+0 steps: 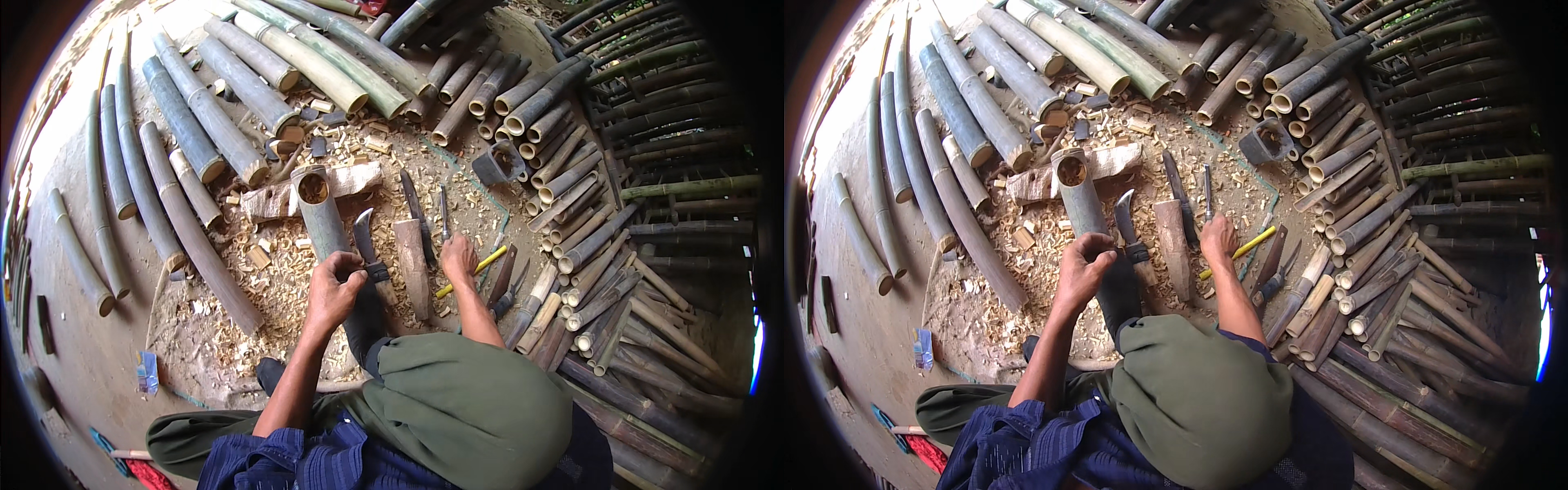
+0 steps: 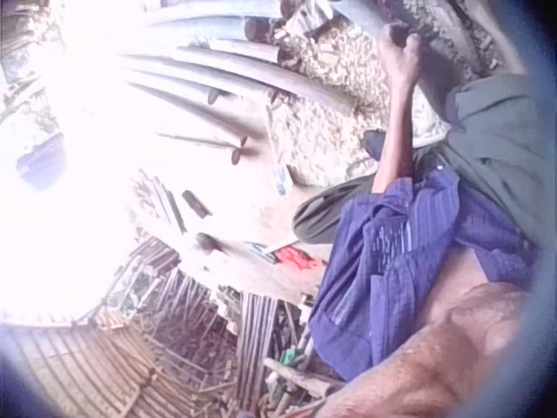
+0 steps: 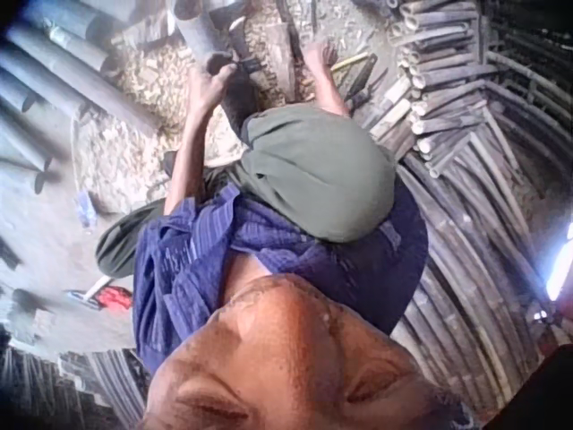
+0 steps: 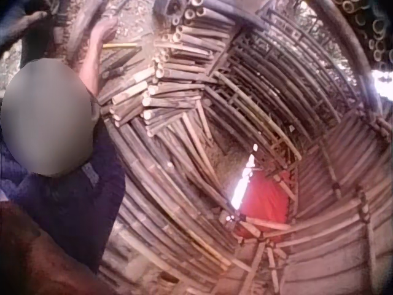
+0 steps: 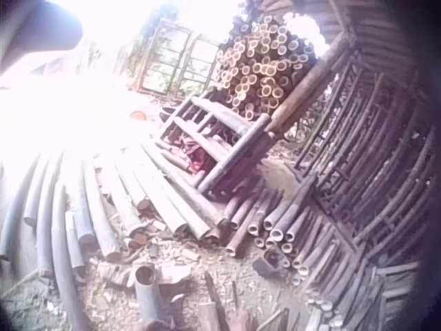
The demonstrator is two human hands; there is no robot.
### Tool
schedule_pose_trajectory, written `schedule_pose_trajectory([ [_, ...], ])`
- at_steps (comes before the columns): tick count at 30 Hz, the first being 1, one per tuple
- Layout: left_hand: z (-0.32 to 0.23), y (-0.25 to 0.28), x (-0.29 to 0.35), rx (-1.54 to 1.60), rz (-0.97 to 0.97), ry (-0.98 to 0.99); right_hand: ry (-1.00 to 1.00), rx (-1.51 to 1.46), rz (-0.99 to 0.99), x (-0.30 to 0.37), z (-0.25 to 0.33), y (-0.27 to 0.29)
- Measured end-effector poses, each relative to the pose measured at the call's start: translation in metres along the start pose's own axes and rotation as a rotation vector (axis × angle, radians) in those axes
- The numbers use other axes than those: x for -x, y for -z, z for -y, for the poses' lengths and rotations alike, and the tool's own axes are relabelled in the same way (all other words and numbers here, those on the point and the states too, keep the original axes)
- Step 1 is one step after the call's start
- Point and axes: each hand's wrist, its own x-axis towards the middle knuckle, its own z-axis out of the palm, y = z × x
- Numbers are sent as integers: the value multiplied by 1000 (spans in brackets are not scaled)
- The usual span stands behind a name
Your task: The person sits on the ground and uses a knife and mallet to split and hollow bamboo poles. They repeatedly strike the knife into the bamboo, rotate the pole, and remove inner material, then place finished pieces aside.
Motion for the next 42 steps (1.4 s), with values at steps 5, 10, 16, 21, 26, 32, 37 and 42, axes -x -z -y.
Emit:
schedule_pose_trajectory([
  [5, 2, -20, -8, -75, 41, -40, -72, 18, 114, -2, -19, -29],
  [10, -17, -55, -19, -409, 140, -269, -53, -587, 119, 6, -16, -9],
  [16, -43, -72, -87, -676, 200, -789, -157, -1605, 628, 62, 72, 100],
  [21, -70, -42, -99, -656, 158, -857, -98, -1631, 587, 63, 101, 131],
  [26, -70, -29, -90, -533, 134, -596, -52, -1649, 418, 65, 108, 115],
  [32, -83, 27, -85, 137, -265, -403, 177, 12, 133, 75, 32, 3],
  [37, -76, 73, -86, 890, -518, -266, 65, -113, 349, 91, 27, -14],
  [42, -60, 82, -86, 987, -555, -243, 165, -686, 167, 76, -30, -63],
])
